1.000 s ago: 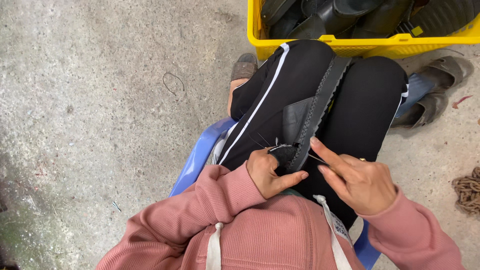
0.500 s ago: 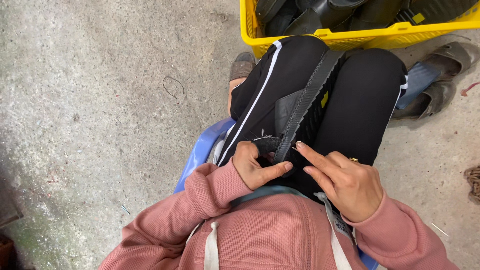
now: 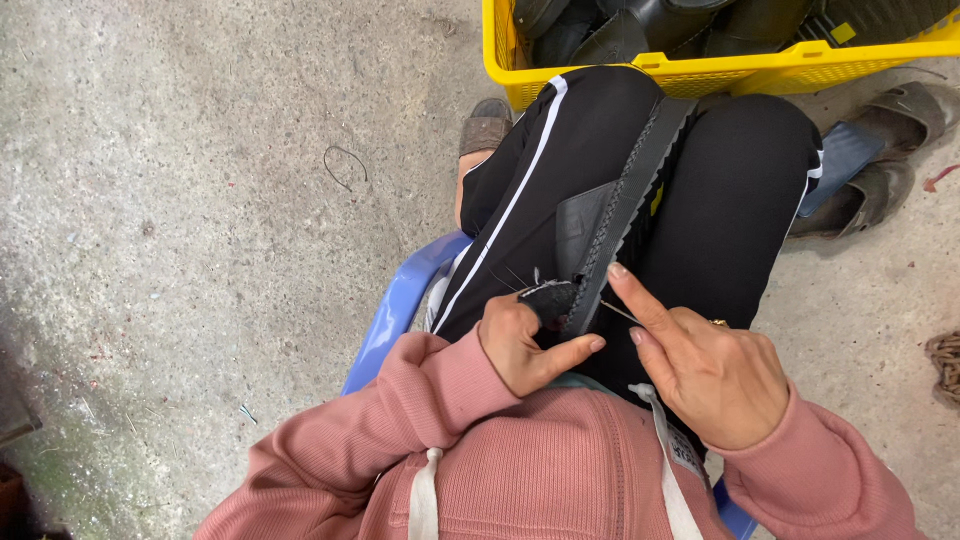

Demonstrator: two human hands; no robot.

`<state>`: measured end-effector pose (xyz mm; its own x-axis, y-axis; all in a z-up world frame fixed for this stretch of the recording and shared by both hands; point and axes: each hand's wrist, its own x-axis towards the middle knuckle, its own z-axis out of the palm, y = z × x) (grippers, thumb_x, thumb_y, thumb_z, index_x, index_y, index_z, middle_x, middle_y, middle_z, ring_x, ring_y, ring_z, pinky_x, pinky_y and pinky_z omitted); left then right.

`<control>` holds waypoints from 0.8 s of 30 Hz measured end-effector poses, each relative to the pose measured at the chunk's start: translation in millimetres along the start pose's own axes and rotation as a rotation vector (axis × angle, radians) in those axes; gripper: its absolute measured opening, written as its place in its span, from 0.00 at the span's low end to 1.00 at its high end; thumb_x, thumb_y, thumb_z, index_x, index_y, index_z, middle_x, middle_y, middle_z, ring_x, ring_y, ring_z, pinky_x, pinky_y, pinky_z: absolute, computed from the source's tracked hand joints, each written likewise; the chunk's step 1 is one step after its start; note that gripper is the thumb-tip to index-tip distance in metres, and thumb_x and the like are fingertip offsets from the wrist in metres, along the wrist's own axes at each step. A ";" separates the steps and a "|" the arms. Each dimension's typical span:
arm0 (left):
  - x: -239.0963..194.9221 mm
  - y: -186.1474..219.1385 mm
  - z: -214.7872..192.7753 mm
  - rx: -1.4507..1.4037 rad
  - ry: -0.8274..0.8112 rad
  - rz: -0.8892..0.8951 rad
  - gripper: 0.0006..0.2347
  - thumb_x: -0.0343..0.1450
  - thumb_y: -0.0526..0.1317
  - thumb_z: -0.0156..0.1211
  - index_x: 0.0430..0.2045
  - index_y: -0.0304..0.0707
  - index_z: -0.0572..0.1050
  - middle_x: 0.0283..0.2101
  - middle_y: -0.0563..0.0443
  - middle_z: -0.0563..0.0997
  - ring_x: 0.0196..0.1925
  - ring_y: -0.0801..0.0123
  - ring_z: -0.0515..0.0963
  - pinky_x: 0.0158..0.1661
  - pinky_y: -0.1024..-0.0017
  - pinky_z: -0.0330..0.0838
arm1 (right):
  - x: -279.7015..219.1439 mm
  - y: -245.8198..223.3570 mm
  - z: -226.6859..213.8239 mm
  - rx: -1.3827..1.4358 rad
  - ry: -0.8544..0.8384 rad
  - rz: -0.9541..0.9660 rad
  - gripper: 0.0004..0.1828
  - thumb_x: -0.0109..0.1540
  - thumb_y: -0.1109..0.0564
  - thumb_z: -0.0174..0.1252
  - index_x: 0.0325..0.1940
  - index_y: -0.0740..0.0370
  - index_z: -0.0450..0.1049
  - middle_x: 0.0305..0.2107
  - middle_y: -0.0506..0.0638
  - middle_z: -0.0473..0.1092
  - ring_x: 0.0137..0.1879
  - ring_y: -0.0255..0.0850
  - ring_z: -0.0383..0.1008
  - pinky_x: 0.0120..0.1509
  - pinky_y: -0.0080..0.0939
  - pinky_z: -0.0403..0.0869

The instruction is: The person sits on a blue stool and sews a black slipper held on their lap using a needle and thread. They repeatedly push the needle through the slipper's sole and pull the thread tight to secure the stitching.

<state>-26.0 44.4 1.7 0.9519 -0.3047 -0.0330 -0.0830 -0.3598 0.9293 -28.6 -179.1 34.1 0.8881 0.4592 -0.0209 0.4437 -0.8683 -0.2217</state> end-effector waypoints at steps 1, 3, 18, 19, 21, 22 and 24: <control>-4.6 -3.3 6.4 0.111 0.049 -0.012 0.27 0.64 0.51 0.69 0.05 0.41 0.53 0.09 0.59 0.56 0.12 0.75 0.56 0.16 0.70 0.48 | 0.3 0.7 -1.3 -0.015 -0.027 -0.013 0.30 0.65 0.53 0.51 0.72 0.36 0.60 0.14 0.40 0.58 0.12 0.39 0.57 0.14 0.43 0.63; -6.1 -3.0 10.7 0.107 0.077 0.002 0.27 0.64 0.51 0.69 0.05 0.41 0.54 0.08 0.58 0.56 0.11 0.75 0.57 0.15 0.70 0.48 | 1.2 1.7 15.2 0.120 0.052 -0.050 0.28 0.65 0.58 0.52 0.70 0.45 0.62 0.18 0.42 0.65 0.15 0.37 0.60 0.18 0.41 0.66; -5.5 0.7 17.8 -0.296 0.144 0.046 0.10 0.66 0.39 0.68 0.24 0.27 0.76 0.24 0.40 0.77 0.27 0.51 0.79 0.29 0.68 0.73 | 19.9 4.3 63.6 0.373 0.415 -0.141 0.24 0.64 0.60 0.49 0.64 0.57 0.71 0.17 0.45 0.63 0.17 0.40 0.65 0.22 0.38 0.68; -1.5 4.0 13.5 -0.272 0.131 0.067 0.10 0.66 0.39 0.67 0.23 0.27 0.76 0.24 0.40 0.77 0.28 0.51 0.79 0.29 0.68 0.73 | 22.7 2.3 64.3 0.339 0.435 -0.147 0.23 0.64 0.60 0.49 0.63 0.58 0.71 0.17 0.45 0.63 0.17 0.40 0.65 0.22 0.38 0.68; 0.1 2.4 6.7 -0.274 0.120 0.072 0.10 0.66 0.40 0.67 0.25 0.28 0.77 0.25 0.40 0.78 0.28 0.52 0.80 0.29 0.68 0.74 | 22.7 -3.7 54.0 0.360 0.423 -0.140 0.22 0.64 0.58 0.49 0.63 0.59 0.72 0.18 0.46 0.64 0.18 0.41 0.66 0.21 0.38 0.68; 2.4 2.0 3.5 -0.279 0.110 0.076 0.11 0.65 0.40 0.68 0.28 0.28 0.77 0.25 0.41 0.79 0.28 0.53 0.80 0.30 0.67 0.74 | 23.3 -5.8 48.2 0.380 0.410 -0.134 0.21 0.65 0.57 0.49 0.62 0.60 0.72 0.18 0.47 0.65 0.18 0.42 0.67 0.21 0.38 0.68; 5.1 -0.1 -2.0 -0.291 0.100 0.081 0.12 0.64 0.41 0.69 0.31 0.29 0.78 0.26 0.41 0.80 0.29 0.55 0.81 0.30 0.67 0.75 | 12.4 -2.8 48.6 0.464 0.395 -0.093 0.22 0.64 0.57 0.51 0.63 0.62 0.71 0.18 0.48 0.66 0.19 0.42 0.68 0.23 0.38 0.69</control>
<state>-20.5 44.7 2.1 0.9712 -0.2283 0.0680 -0.0851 -0.0657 0.9942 -24.6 -161.9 -12.9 0.8647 0.3478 0.3625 0.5022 -0.6145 -0.6084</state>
